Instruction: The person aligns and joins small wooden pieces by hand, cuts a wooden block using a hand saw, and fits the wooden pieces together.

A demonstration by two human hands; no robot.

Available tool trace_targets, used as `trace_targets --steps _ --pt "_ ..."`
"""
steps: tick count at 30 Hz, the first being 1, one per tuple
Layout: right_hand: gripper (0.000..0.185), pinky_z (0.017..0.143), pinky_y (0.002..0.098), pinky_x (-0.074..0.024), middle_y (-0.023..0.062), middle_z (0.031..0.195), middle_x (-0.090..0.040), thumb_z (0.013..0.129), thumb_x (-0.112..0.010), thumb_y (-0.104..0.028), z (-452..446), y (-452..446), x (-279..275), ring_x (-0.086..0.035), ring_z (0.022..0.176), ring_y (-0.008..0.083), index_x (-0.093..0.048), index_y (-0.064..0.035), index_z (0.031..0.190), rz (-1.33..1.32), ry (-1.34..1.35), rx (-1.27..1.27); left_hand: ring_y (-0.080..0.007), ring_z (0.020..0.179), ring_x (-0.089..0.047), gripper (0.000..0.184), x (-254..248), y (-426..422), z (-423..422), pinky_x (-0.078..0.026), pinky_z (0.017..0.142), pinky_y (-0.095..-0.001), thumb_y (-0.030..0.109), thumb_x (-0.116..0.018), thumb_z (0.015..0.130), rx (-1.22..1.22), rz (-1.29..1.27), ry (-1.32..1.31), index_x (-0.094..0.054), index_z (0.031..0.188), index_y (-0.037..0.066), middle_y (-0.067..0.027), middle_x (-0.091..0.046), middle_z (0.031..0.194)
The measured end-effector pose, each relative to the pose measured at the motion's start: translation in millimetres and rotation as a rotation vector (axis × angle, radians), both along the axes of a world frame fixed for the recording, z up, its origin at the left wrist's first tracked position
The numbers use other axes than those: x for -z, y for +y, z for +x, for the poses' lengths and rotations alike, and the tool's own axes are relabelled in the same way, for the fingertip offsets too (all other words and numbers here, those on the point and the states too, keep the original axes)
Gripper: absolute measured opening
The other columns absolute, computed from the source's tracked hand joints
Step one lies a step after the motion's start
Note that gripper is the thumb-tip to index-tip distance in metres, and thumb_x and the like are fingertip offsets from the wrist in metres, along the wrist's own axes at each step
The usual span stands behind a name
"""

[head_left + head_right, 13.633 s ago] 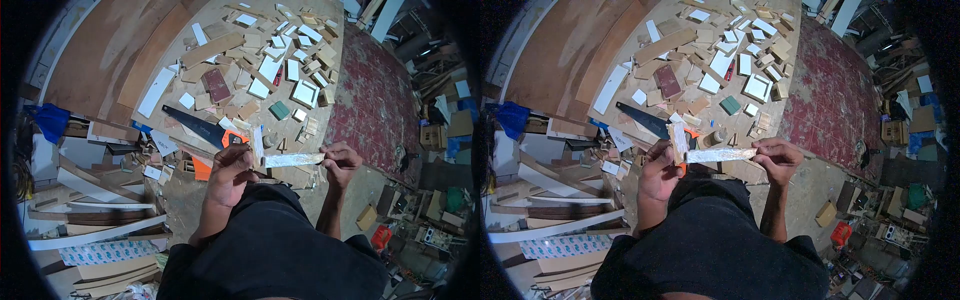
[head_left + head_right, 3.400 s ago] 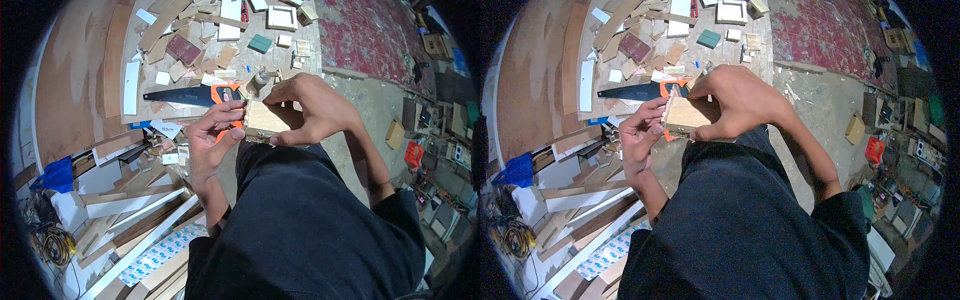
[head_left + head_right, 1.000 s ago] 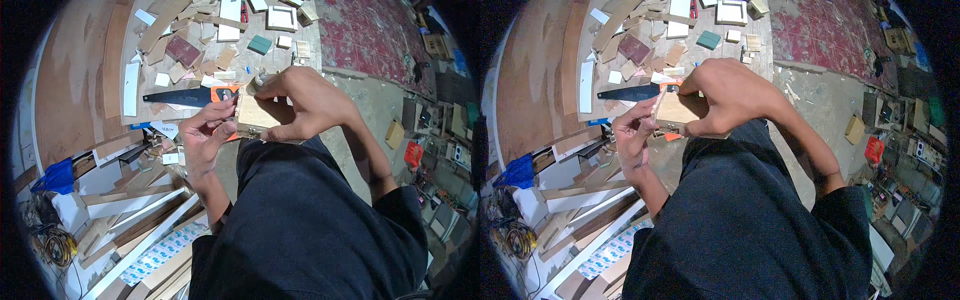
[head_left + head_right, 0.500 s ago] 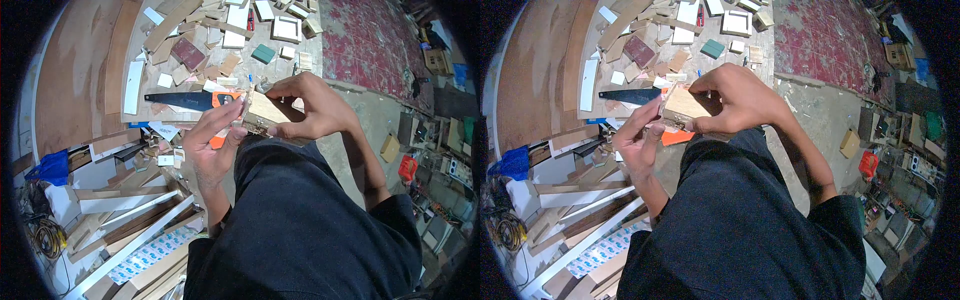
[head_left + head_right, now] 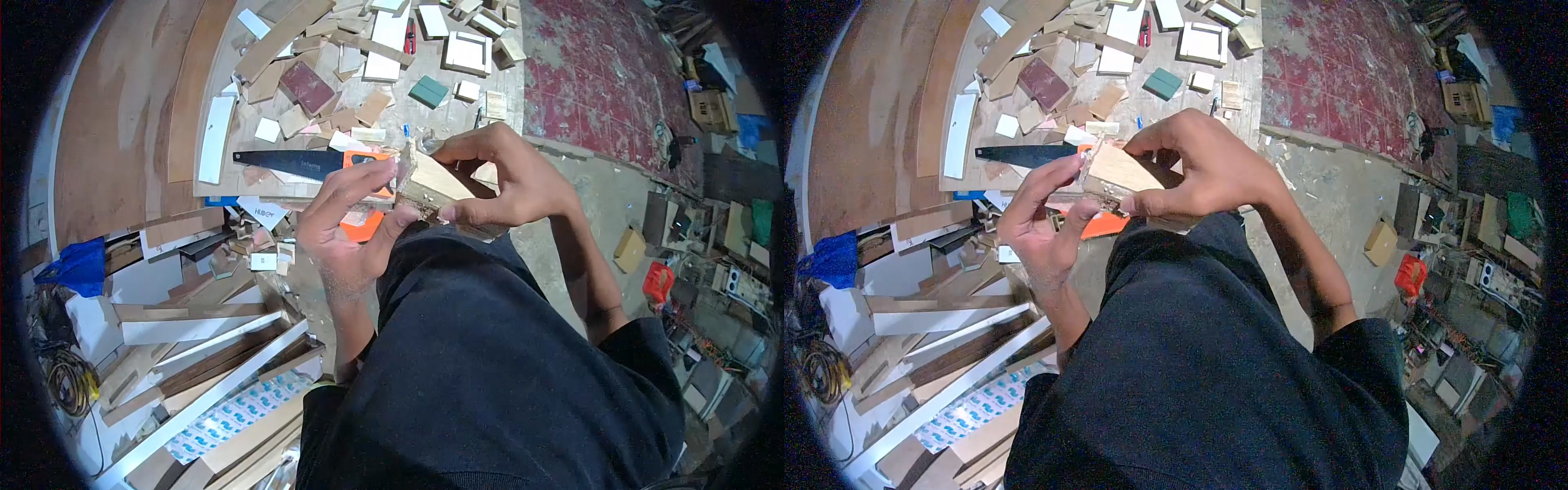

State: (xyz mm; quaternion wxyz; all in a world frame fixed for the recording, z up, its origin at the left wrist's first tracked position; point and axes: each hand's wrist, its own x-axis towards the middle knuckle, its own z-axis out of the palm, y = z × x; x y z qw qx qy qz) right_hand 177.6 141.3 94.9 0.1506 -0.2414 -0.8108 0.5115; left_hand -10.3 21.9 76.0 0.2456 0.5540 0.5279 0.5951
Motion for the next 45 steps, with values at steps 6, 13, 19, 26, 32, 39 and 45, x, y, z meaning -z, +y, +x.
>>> trace_targets --steps 6,13,19,26,32,39,45 --pt "0.052 0.062 0.0287 -0.0488 0.0147 0.078 -0.066 0.064 -0.075 -0.033 1.4 -2.2 -10.4 -0.062 0.067 0.0182 -0.065 0.0061 0.096 -0.045 0.038 0.016 -0.0246 0.095 -0.063 0.039 -5.2 0.3 1.6 -0.047 0.086 -0.0349 0.019 -0.080 0.069 -0.003 0.059 0.070 -0.067 0.101 0.000 -0.0134 -0.067 0.100" --pt "0.062 0.080 0.0344 -0.0489 0.0153 0.100 -0.062 0.058 -0.082 -0.028 5.9 -6.5 -25.9 -0.062 0.090 0.0235 -0.063 0.0042 0.107 0.079 -0.097 0.024 -0.0244 0.096 -0.063 0.038 -4.8 1.5 7.4 -0.046 0.089 -0.0375 0.023 -0.080 0.068 0.003 0.114 0.046 -0.067 0.097 0.001 -0.0116 -0.068 0.101" --pt "0.056 0.069 0.0328 -0.0479 0.0163 0.081 -0.062 0.059 -0.076 -0.032 3.9 -2.6 -19.6 -0.061 0.074 0.0259 -0.062 0.0055 0.098 0.099 0.163 -0.041 -0.0274 0.100 -0.061 0.050 -17.6 0.8 7.7 -0.044 0.092 -0.0395 0.033 -0.082 0.065 -0.014 0.171 -0.004 -0.067 0.102 0.002 -0.0113 -0.067 0.102" --pt "0.059 0.073 0.0349 -0.0472 0.0169 0.085 -0.061 0.056 -0.076 -0.031 8.6 -1.6 -21.3 -0.062 0.079 0.0284 -0.061 0.0064 0.100 0.086 0.209 -0.116 -0.0275 0.102 -0.057 0.060 -36.1 -5.8 4.3 -0.043 0.092 -0.0391 0.047 -0.078 0.063 0.000 0.150 0.330 -0.068 0.105 0.006 -0.0068 -0.066 0.107" --pt "0.061 0.074 0.0355 -0.0471 0.0177 0.087 -0.061 0.055 -0.076 -0.033 8.5 0.4 -18.4 -0.062 0.080 0.0293 -0.061 0.0066 0.099 0.069 0.209 -0.144 -0.0267 0.100 -0.056 0.061 -36.0 -3.9 8.7 -0.044 0.091 -0.0392 0.053 -0.079 0.060 -0.043 0.167 0.308 -0.067 0.101 0.008 -0.0050 -0.066 0.105" --pt "0.062 0.074 0.0355 -0.0471 0.0182 0.090 -0.062 0.056 -0.075 -0.033 7.0 -0.3 -16.0 -0.062 0.081 0.0299 -0.061 0.0068 0.100 0.047 0.242 -0.154 -0.0265 0.099 -0.053 0.062 -42.6 -3.8 8.0 -0.043 0.089 -0.0385 0.054 -0.078 0.061 -0.078 0.167 0.325 -0.067 0.101 0.009 -0.0073 -0.063 0.107" --pt "0.062 0.075 0.0349 -0.0482 0.0180 0.090 -0.062 0.056 -0.075 -0.033 6.7 -0.9 -19.3 -0.062 0.081 0.0291 -0.061 0.0063 0.102 0.040 0.263 -0.118 -0.0277 0.100 -0.057 0.060 -36.5 1.1 13.9 -0.046 0.088 -0.0410 0.050 -0.077 0.065 0.013 0.276 0.298 -0.066 0.104 0.006 -0.0101 -0.062 0.107"
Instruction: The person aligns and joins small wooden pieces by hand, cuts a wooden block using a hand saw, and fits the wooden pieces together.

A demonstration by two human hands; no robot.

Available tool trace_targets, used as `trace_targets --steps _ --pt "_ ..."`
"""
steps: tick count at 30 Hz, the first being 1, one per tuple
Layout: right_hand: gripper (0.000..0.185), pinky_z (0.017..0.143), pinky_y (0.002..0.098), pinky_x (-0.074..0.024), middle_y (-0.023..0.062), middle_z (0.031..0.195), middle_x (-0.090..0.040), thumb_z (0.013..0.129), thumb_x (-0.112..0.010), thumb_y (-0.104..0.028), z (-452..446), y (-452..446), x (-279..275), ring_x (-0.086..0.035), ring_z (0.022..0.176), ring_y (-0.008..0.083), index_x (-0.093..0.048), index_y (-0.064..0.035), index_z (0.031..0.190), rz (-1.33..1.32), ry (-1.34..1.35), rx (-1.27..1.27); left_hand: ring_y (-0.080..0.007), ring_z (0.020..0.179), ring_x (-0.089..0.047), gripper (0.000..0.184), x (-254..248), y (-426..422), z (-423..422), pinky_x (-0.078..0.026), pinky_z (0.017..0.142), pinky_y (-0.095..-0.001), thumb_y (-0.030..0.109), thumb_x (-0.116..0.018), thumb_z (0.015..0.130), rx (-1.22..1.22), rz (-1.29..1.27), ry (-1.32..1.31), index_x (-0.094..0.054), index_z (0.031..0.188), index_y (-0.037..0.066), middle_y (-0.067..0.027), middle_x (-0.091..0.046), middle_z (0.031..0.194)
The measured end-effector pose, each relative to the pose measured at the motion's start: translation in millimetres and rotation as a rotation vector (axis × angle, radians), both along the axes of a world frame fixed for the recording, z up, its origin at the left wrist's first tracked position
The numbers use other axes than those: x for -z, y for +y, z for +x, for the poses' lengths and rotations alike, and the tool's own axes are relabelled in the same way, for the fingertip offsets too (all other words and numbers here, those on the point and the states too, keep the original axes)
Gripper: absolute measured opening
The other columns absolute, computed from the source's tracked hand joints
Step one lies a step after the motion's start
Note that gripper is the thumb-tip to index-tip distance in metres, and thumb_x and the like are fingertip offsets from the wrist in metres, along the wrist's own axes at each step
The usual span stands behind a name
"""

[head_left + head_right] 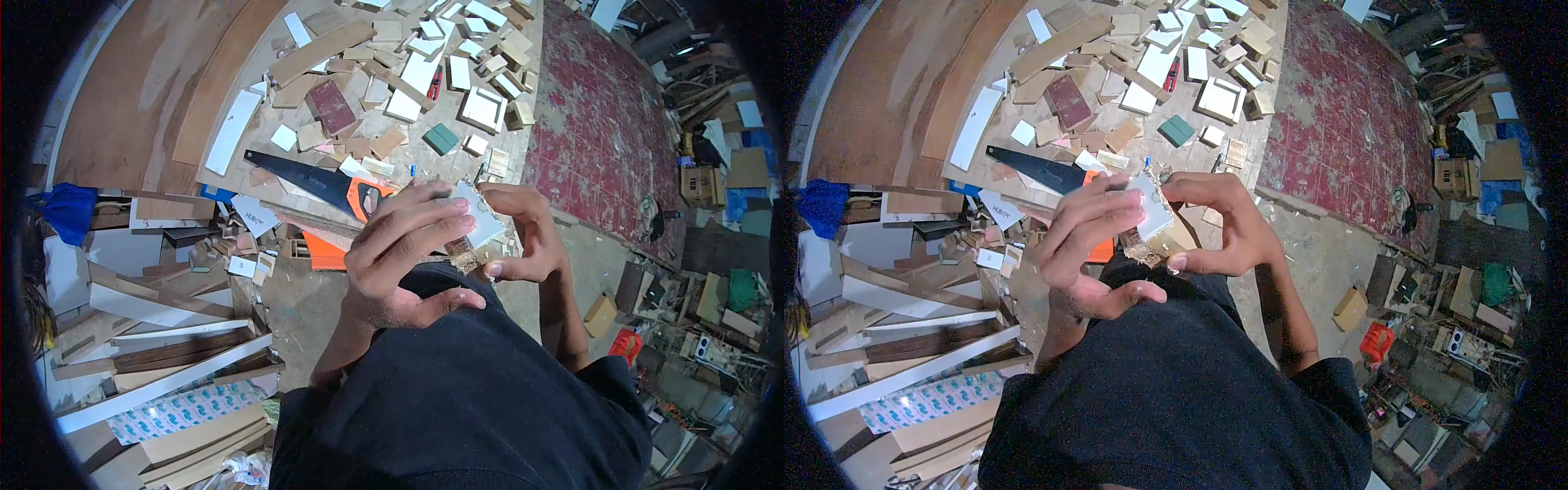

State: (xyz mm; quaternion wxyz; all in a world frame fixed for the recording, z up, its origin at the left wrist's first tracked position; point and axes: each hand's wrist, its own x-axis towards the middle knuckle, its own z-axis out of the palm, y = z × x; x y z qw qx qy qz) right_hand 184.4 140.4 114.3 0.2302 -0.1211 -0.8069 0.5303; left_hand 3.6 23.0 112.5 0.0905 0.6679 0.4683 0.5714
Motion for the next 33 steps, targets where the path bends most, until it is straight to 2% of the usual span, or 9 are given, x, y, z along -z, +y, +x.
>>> trace_targets --steps 12,17,19,21,23,24,25,28,33 --pt "0.058 0.072 0.0342 -0.0479 0.0165 0.086 -0.063 0.058 -0.073 -0.032 -1.8 -5.6 1.9 -0.062 0.078 0.0269 -0.062 0.0059 0.101 -0.023 0.003 0.038 -0.0286 0.101 -0.059 0.059 9.6 3.0 5.9 -0.047 0.088 -0.0415 0.045 -0.081 0.063 0.003 0.030 -0.068 -0.064 0.101 0.002 -0.0095 -0.062 0.104" --pt "0.056 0.069 0.0338 -0.0472 0.0163 0.084 -0.063 0.059 -0.074 -0.033 -4.0 -3.6 0.7 -0.061 0.075 0.0262 -0.062 0.0061 0.098 0.008 0.011 0.050 -0.0297 0.097 -0.061 0.061 11.3 6.7 1.8 -0.048 0.086 -0.0408 0.045 -0.082 0.063 0.021 0.062 -0.127 -0.064 0.100 0.000 -0.0139 -0.063 0.101" --pt "0.056 0.064 0.0341 -0.0462 0.0163 0.081 -0.061 0.059 -0.076 -0.034 -4.7 -3.3 -7.7 -0.060 0.069 0.0269 -0.062 0.0062 0.096 0.089 -0.087 0.051 -0.0304 0.096 -0.062 0.066 17.9 7.5 -4.8 -0.048 0.087 -0.0413 0.049 -0.080 0.063 0.065 0.076 -0.126 -0.063 0.102 -0.002 -0.0176 -0.063 0.101" --pt "0.059 0.062 0.0358 -0.0455 0.0148 0.077 -0.059 0.056 -0.074 -0.034 -4.5 -6.9 -17.8 -0.060 0.067 0.0288 -0.061 0.0062 0.098 0.193 -0.087 0.100 -0.0314 0.097 -0.061 0.070 21.4 7.0 -6.5 -0.047 0.087 -0.0417 0.053 -0.077 0.066 0.093 0.075 -0.383 -0.061 0.102 -0.005 -0.0207 -0.063 0.100" --pt "0.061 0.061 0.0374 -0.0457 0.0147 0.077 -0.058 0.056 -0.075 -0.034 -3.6 -11.1 -33.2 -0.059 0.067 0.0317 -0.061 0.0058 0.100 0.329 -0.167 0.153 -0.0316 0.102 -0.059 0.074 15.1 1.9 -6.6 -0.046 0.089 -0.0427 0.055 -0.074 0.068 0.051 0.007 -0.393 -0.060 0.105 -0.007 -0.0239 -0.061 0.105" --pt "0.061 0.058 0.0390 -0.0461 0.0143 0.079 -0.058 0.059 -0.072 -0.043 -3.0 -12.1 -36.1 -0.059 0.067 0.0345 -0.060 0.0007 0.101 0.431 -0.152 0.177 -0.0311 0.104 -0.058 0.074 12.1 3.1 -4.1 -0.045 0.090 -0.0428 0.054 -0.073 0.069 0.063 -0.017 -0.498 -0.060 0.107 -0.008 -0.0244 -0.059 0.108" --pt "0.061 0.058 0.0390 -0.0461 0.0143 0.079 -0.058 0.059 -0.072 -0.043 -2.5 -12.7 -39.3 -0.059 0.067 0.0345 -0.060 0.0007 0.101 0.428 -0.147 0.183 -0.0306 0.106 -0.057 0.074 10.4 4.0 -2.9 -0.045 0.091 -0.0429 0.054 -0.073 0.070 0.073 -0.043 -0.605 -0.059 0.109 -0.008 -0.0249 -0.058 0.111" --pt "0.063 0.061 0.0408 -0.0481 0.0137 0.089 -0.060 0.058 -0.071 -0.043 0.7 -15.4 -51.6 -0.061 0.074 0.0330 -0.057 -0.0021 0.104 0.592 -0.210 0.124 -0.0308 0.108 -0.056 0.076 22.2 1.2 -19.3 -0.044 0.092 -0.0412 0.052 -0.077 0.066 0.191 -0.097 -0.593 -0.059 0.112 -0.007 -0.0232 -0.056 0.114" --pt "0.061 0.065 0.0410 -0.0497 0.0146 0.090 -0.061 0.059 -0.072 -0.040 -1.8 -19.5 -56.0 -0.062 0.076 0.0335 -0.056 -0.0029 0.105 0.673 -0.209 0.132 -0.0300 0.102 -0.058 0.073 24.2 1.2 -26.1 -0.045 0.088 -0.0396 0.049 -0.081 0.062 0.297 -0.128 -0.535 -0.062 0.108 -0.004 -0.0202 -0.061 0.106"
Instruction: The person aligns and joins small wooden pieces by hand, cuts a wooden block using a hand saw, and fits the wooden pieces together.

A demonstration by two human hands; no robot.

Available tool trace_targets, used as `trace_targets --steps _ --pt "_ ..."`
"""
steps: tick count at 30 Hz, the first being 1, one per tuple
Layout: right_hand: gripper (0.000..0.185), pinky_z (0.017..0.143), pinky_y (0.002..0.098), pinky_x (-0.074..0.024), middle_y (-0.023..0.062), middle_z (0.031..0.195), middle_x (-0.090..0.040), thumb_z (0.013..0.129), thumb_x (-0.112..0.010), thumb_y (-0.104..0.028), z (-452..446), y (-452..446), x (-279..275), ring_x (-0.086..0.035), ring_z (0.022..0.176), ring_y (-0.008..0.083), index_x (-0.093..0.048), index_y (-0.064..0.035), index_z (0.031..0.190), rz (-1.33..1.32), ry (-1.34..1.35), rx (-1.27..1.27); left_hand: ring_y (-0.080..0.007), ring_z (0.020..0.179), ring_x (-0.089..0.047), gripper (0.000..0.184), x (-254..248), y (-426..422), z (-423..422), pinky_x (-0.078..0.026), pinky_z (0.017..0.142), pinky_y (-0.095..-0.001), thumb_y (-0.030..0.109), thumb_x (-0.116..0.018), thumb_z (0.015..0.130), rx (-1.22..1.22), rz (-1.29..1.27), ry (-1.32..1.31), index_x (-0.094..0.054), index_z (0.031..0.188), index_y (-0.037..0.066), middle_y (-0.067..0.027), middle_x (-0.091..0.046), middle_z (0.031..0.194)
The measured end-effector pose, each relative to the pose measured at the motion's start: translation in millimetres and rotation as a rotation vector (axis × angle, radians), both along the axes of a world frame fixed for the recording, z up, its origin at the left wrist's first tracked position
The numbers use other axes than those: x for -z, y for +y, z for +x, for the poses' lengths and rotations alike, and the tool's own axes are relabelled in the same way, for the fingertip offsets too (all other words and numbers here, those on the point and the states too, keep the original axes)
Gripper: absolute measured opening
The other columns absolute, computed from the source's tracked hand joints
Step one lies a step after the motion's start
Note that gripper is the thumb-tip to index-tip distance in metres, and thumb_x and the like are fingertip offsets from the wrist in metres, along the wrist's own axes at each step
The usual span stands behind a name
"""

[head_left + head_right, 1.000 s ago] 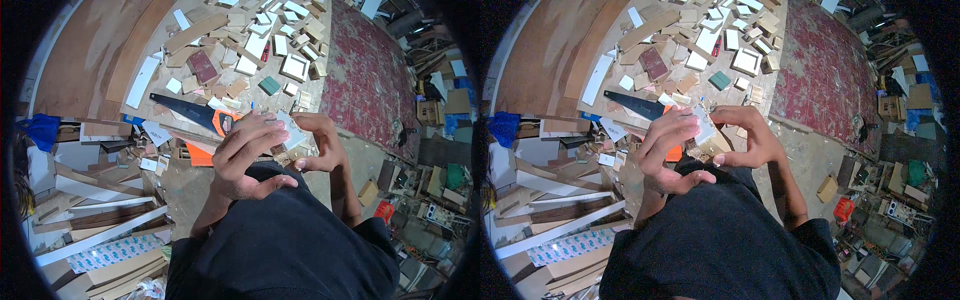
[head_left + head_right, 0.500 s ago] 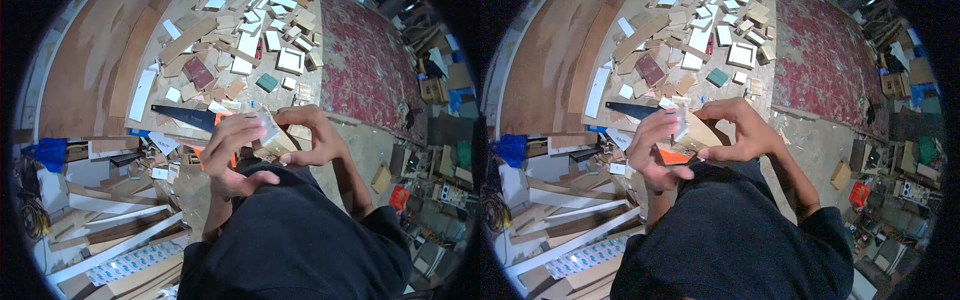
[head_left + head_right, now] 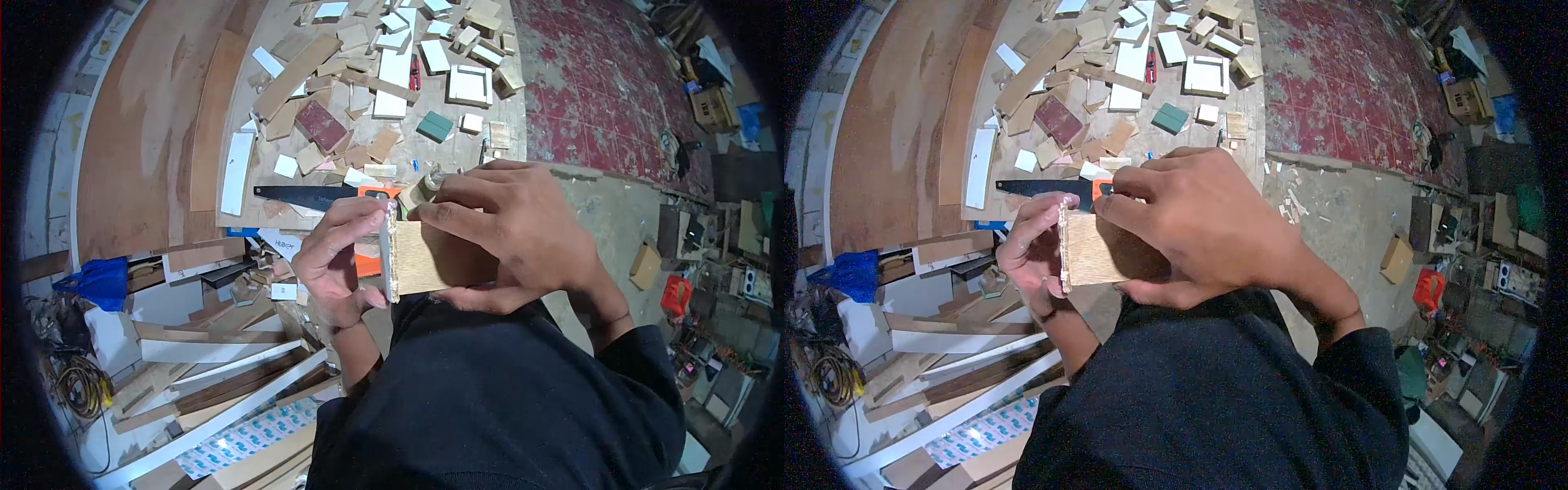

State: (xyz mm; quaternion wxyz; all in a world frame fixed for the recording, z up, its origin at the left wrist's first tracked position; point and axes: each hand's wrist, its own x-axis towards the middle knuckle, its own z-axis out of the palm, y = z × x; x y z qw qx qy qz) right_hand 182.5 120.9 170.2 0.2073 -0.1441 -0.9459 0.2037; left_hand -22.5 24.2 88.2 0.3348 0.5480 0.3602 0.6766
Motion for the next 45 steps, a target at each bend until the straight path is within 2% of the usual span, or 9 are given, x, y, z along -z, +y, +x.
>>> trace_targets --steps 6,14,17,28,31,33,40,43,45 --pt "0.057 0.063 0.0418 -0.0497 0.0148 0.087 -0.062 0.058 -0.073 -0.038 -1.3 3.1 -2.9 -0.062 0.073 0.0343 -0.057 -0.0009 0.099 -0.015 -0.080 0.008 -0.0321 0.104 -0.057 0.063 13.3 4.9 -6.9 -0.047 0.089 -0.0420 0.050 -0.072 0.074 0.009 0.031 0.136 -0.060 0.111 0.001 -0.0214 -0.059 0.110" --pt "0.045 0.057 0.0413 -0.0497 0.0144 0.076 -0.061 0.058 -0.075 -0.034 -3.9 4.3 -4.7 -0.062 0.064 0.0333 -0.060 0.0007 0.082 0.003 -0.142 0.029 -0.0322 0.102 -0.058 0.070 27.3 8.1 -9.4 -0.047 0.090 -0.0438 0.052 -0.074 0.069 0.052 0.040 0.084 -0.058 0.116 0.002 -0.0207 -0.058 0.112" --pt "0.062 0.071 0.0408 -0.0512 0.0146 0.095 -0.061 0.056 -0.070 -0.040 -5.8 4.1 -13.6 -0.064 0.080 0.0321 -0.058 -0.0020 0.105 -0.072 -0.368 0.016 -0.0304 0.101 -0.059 0.074 25.8 4.7 -5.8 -0.048 0.088 -0.0412 0.049 -0.079 0.065 0.049 0.019 -0.003 -0.058 0.115 -0.001 -0.0204 -0.058 0.112" --pt "0.062 0.068 0.0392 -0.0520 0.0159 0.092 -0.062 0.056 -0.071 -0.039 -7.6 4.7 -9.6 -0.064 0.075 0.0326 -0.060 -0.0008 0.103 -0.057 -0.322 0.025 -0.0279 0.097 -0.062 0.075 29.7 5.1 -4.8 -0.051 0.083 -0.0359 0.045 -0.081 0.065 0.026 0.037 -0.031 -0.056 0.117 -0.004 -0.0217 -0.059 0.109" --pt "0.061 0.066 0.0388 -0.0518 0.0164 0.090 -0.062 0.055 -0.071 -0.040 -7.8 6.2 -10.0 -0.064 0.073 0.0329 -0.061 0.0003 0.100 -0.054 -0.327 0.025 -0.0303 0.102 -0.058 0.085 26.8 3.8 -5.7 -0.048 0.089 -0.0421 0.062 -0.074 0.062 0.048 -0.048 0.034 -0.056 0.121 0.004 -0.0214 -0.056 0.116" --pt "0.061 0.064 0.0385 -0.0516 0.0166 0.088 -0.063 0.055 -0.071 -0.040 -7.7 7.8 -9.7 -0.064 0.072 0.0328 -0.061 0.0010 0.099 -0.059 -0.348 0.022 -0.0279 0.098 -0.061 0.074 19.7 6.4 0.5 -0.050 0.085 -0.0367 0.046 -0.079 0.068 0.025 -0.025 -0.010 -0.056 0.118 -0.003 -0.0226 -0.059 0.110" --pt "0.061 0.055 0.0378 -0.0497 0.0177 0.083 -0.063 0.057 -0.066 -0.041 -6.3 10.0 -3.1 -0.063 0.063 0.0311 -0.062 0.0041 0.098 -0.030 -0.241 0.022 -0.0291 0.102 -0.060 0.073 21.5 10.8 -1.3 -0.050 0.088 -0.0388 0.045 -0.079 0.069 0.132 -0.057 -0.223 -0.056 0.118 -0.003 -0.0232 -0.057 0.116" --pt "0.062 0.055 0.0376 -0.0498 0.0180 0.083 -0.063 0.057 -0.066 -0.041 -6.8 10.8 -3.5 -0.063 0.063 0.0315 -0.063 0.0045 0.099 -0.031 -0.242 0.023 -0.0279 0.102 -0.060 0.054 16.7 11.8 1.8 -0.051 0.086 -0.0379 0.031 -0.074 0.078 0.068 -0.023 -0.183 -0.057 0.116 -0.004 -0.0237 -0.058 0.115" --pt "0.063 0.056 0.0374 -0.0499 0.0181 0.083 -0.064 0.056 -0.067 -0.041 -6.8 10.8 -4.1 -0.064 0.064 0.0317 -0.063 0.0046 0.099 -0.033 -0.254 0.024 -0.0261 0.097 -0.063 0.030 8.3 8.3 -1.8 -0.053 0.082 -0.0361 0.012 -0.065 0.084 0.053 -0.331 -0.287 -0.061 0.109 -0.004 -0.0241 -0.060 0.111"
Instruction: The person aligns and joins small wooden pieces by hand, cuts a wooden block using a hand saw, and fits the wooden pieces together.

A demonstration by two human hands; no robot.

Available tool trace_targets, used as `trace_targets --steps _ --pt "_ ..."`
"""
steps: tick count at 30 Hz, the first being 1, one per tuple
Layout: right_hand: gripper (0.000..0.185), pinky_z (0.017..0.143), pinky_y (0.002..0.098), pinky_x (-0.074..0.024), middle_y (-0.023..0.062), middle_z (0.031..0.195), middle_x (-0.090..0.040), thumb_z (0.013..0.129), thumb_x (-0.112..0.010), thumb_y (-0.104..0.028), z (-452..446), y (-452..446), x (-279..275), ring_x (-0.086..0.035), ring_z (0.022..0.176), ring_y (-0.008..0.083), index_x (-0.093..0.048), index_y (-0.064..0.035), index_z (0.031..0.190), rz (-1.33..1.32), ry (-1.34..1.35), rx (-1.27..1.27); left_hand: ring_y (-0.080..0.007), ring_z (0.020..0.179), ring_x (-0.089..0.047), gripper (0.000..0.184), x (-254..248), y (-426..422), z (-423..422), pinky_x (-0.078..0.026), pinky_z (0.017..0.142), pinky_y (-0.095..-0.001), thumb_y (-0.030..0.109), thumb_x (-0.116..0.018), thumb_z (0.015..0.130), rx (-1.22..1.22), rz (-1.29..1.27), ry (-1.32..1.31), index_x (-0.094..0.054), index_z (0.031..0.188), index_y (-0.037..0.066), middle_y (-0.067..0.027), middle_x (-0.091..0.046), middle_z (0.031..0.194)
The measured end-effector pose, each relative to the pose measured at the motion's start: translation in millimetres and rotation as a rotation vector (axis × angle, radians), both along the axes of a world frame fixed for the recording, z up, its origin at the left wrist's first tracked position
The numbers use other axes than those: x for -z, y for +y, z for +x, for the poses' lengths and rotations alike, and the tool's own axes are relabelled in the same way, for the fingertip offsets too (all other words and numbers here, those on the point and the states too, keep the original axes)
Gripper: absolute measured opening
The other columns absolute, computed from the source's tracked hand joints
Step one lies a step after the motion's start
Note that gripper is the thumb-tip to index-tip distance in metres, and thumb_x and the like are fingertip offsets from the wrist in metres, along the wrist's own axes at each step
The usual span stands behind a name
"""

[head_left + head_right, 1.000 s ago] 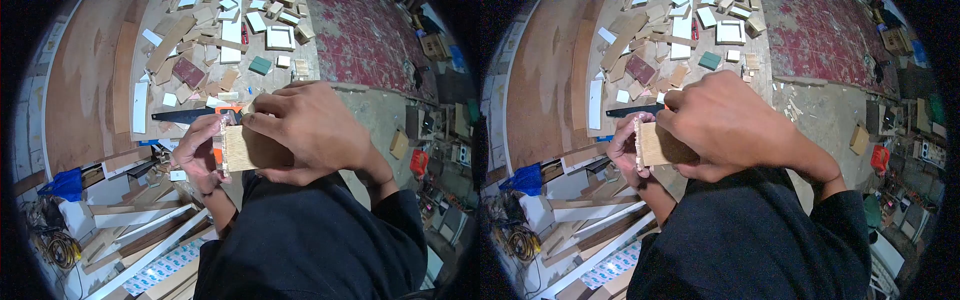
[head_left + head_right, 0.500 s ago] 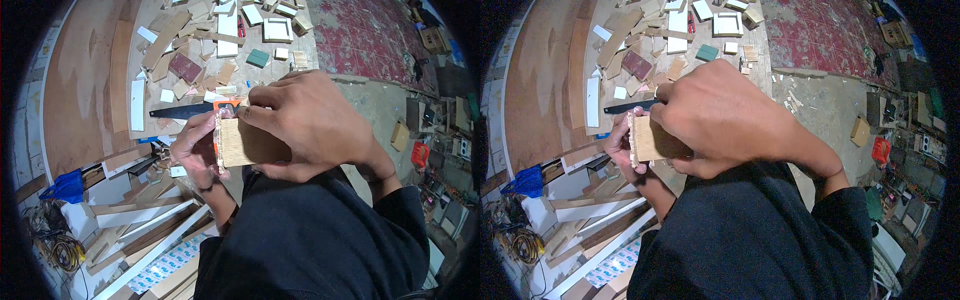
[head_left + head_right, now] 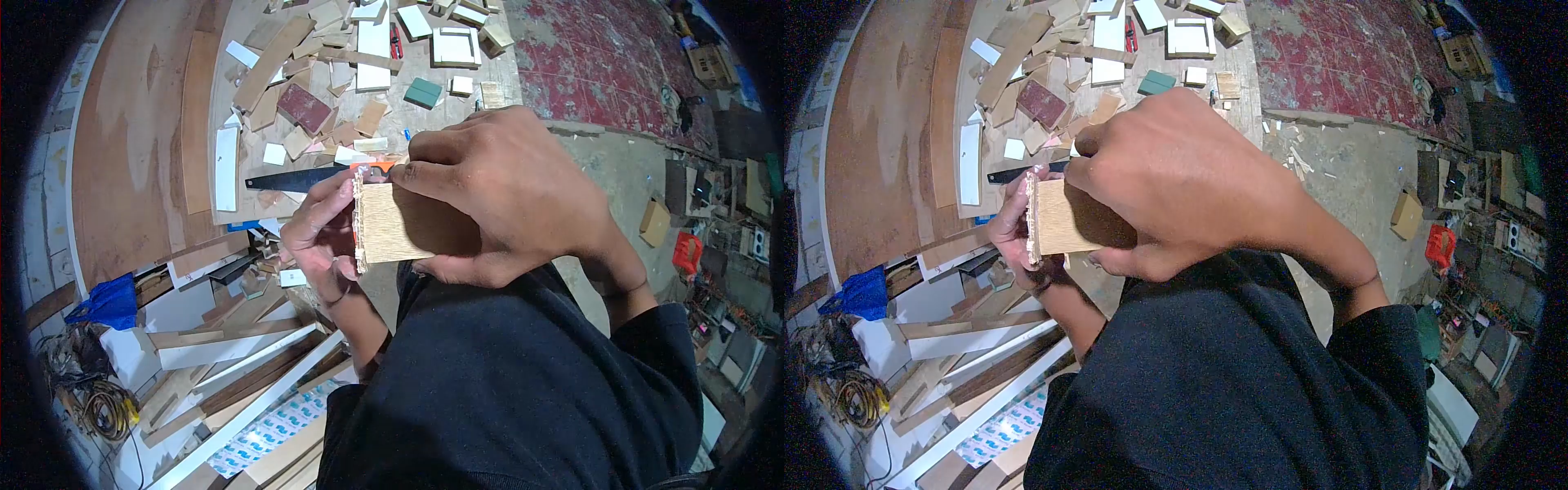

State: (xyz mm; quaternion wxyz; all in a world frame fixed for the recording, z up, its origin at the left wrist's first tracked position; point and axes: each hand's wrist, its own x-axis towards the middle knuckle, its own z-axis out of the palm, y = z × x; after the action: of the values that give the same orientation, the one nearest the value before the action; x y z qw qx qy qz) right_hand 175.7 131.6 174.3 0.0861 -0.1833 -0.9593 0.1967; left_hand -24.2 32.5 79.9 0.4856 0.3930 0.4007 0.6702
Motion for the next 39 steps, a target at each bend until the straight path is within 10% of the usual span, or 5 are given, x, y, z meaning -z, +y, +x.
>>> trace_targets --steps 13,16,24,39 --pt "0.051 0.057 0.0403 -0.0484 0.0167 0.077 -0.062 0.055 -0.069 -0.037 0.5 0.6 8.2 -0.062 0.065 0.0346 -0.063 0.0034 0.086 -0.020 0.117 0.016 -0.0278 0.096 -0.064 0.026 8.4 -1.5 7.2 -0.054 0.082 -0.0357 0.001 -0.063 0.082 -0.068 0.133 0.071 -0.065 0.107 0.002 -0.0240 -0.062 0.109" --pt "0.039 0.056 0.0417 -0.0478 0.0149 0.068 -0.059 0.055 -0.071 -0.032 1.8 1.9 12.6 -0.061 0.064 0.0350 -0.062 0.0009 0.074 -0.038 0.183 0.037 -0.0300 0.109 -0.058 0.061 11.9 0.9 3.6 -0.047 0.093 -0.0378 0.037 -0.075 0.073 0.034 0.198 0.158 -0.059 0.117 -0.002 -0.0247 -0.056 0.119" --pt "0.041 0.053 0.0433 -0.0427 0.0137 0.065 -0.057 0.058 -0.070 -0.040 9.2 13.3 28.6 -0.057 0.058 0.0356 -0.057 -0.0018 0.066 -0.139 0.203 0.082 -0.0354 0.122 -0.047 0.078 6.7 15.7 13.5 -0.042 0.097 -0.0413 0.058 -0.060 0.079 -0.006 0.197 0.207 -0.053 0.122 -0.007 -0.0275 -0.047 0.130" --pt "0.048 0.048 0.0350 -0.0398 0.0106 0.053 -0.054 0.063 -0.070 -0.046 8.9 32.0 57.2 -0.052 0.048 0.0271 -0.059 0.0005 0.064 -0.286 0.205 0.098 -0.0268 0.104 -0.058 0.056 12.0 10.2 24.1 -0.045 0.090 -0.0368 0.040 -0.075 0.074 -0.243 0.264 0.602 -0.064 0.108 -0.003 -0.0176 -0.062 0.111"
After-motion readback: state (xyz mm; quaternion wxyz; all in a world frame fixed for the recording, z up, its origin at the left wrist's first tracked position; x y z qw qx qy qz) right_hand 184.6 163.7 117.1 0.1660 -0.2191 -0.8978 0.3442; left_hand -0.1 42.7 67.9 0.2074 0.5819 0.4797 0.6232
